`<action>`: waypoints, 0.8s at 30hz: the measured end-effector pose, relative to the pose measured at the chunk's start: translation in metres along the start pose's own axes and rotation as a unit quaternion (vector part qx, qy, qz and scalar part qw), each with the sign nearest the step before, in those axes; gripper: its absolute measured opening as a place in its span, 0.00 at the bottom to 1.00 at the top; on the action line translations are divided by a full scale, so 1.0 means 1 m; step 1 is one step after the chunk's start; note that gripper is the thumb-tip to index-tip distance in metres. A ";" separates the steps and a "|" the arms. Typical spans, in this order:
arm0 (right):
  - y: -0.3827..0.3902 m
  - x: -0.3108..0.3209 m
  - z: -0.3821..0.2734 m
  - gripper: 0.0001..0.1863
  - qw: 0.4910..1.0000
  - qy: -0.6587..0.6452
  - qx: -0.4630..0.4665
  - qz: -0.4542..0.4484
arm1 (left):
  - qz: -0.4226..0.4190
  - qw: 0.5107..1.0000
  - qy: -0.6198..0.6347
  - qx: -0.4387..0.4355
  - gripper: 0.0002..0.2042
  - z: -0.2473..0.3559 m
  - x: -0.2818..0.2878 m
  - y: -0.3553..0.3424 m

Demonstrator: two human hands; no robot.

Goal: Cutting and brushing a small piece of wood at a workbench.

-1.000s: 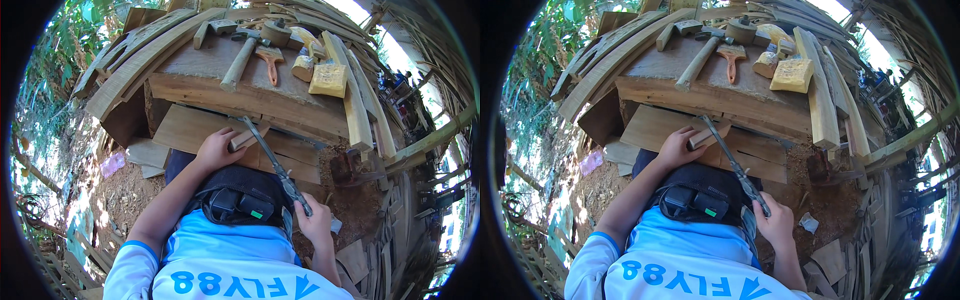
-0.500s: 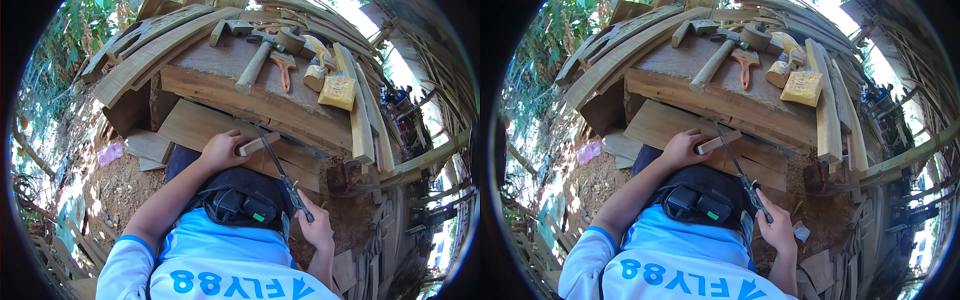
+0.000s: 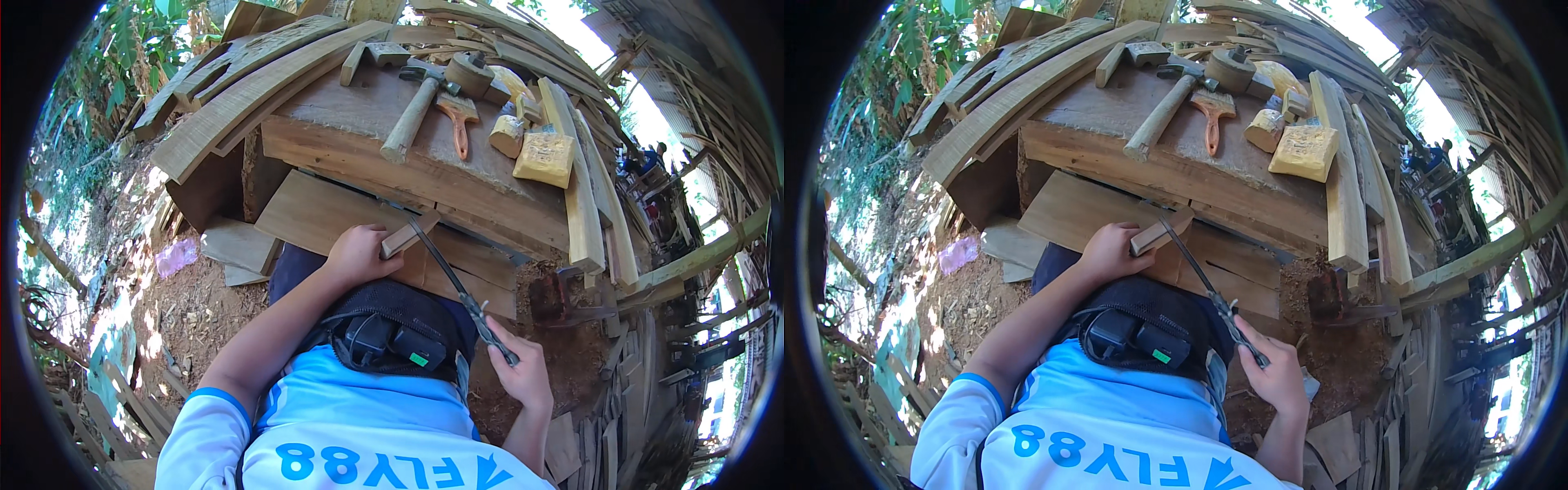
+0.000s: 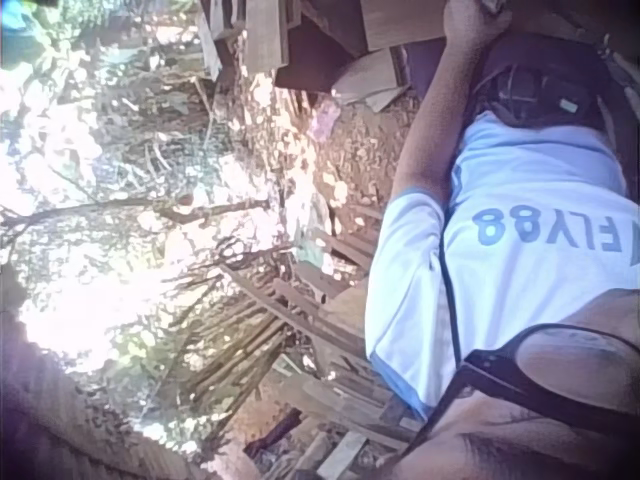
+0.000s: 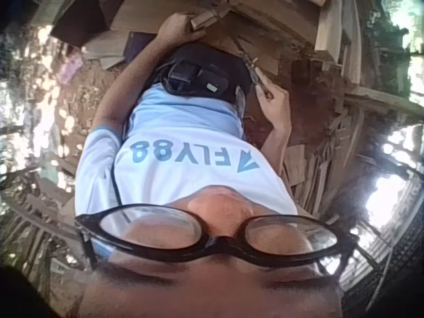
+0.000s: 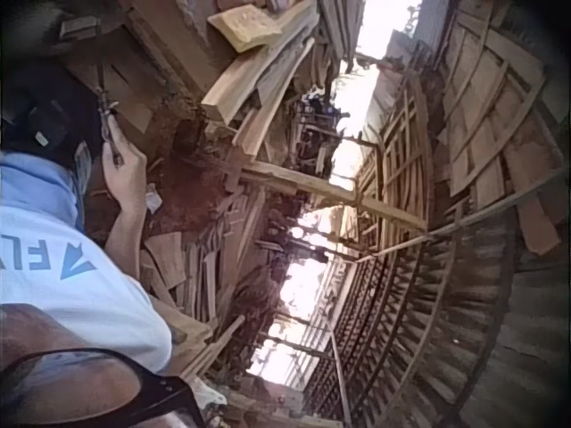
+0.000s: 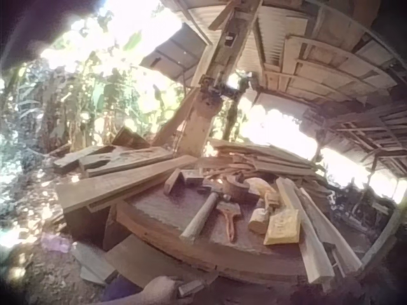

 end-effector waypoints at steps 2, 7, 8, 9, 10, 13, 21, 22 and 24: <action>0.000 0.000 0.000 0.26 1.000 0.017 -0.004 -0.013 | 0.008 1.000 -0.002 -0.013 0.14 0.003 0.001 0.000; -0.020 -0.018 -0.007 0.25 0.998 0.039 0.055 -0.014 | 0.037 0.999 0.003 0.014 0.14 0.004 0.001 0.002; -0.020 -0.016 -0.007 0.25 0.997 0.024 0.068 0.006 | 0.054 0.999 0.003 0.008 0.13 0.005 0.004 0.003; -0.018 -0.012 -0.005 0.25 0.998 0.007 0.054 0.021 | 0.056 0.998 -0.001 0.011 0.13 0.004 0.005 0.003; -0.015 -0.007 -0.002 0.25 0.999 -0.007 0.031 0.038 | 0.055 0.998 -0.015 0.006 0.13 0.005 0.005 0.003; -0.002 0.000 0.003 0.25 1.000 0.009 0.009 0.001 | 0.043 0.999 -0.026 0.017 0.13 0.004 0.004 0.005; -0.039 -0.036 -0.005 0.25 0.998 0.045 0.041 -0.006 | 0.046 0.997 -0.024 0.048 0.13 0.005 0.005 0.005; -0.038 -0.034 -0.006 0.25 0.999 0.018 0.048 0.009 | 0.048 0.998 -0.026 0.037 0.14 0.007 0.006 0.004; -0.028 -0.027 -0.004 0.25 1.000 0.010 0.028 -0.004 | 0.048 0.998 -0.023 0.021 0.14 0.008 0.004 0.003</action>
Point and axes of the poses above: each hand's wrist, its own y-axis away from the middle knuckle, its own x-axis out of the back of the hand, z = x × y, the point moved 5 cm from there along -y, towards the middle knuckle, and after that the axes turned 11 degrees about y, right-handed, at the moved point
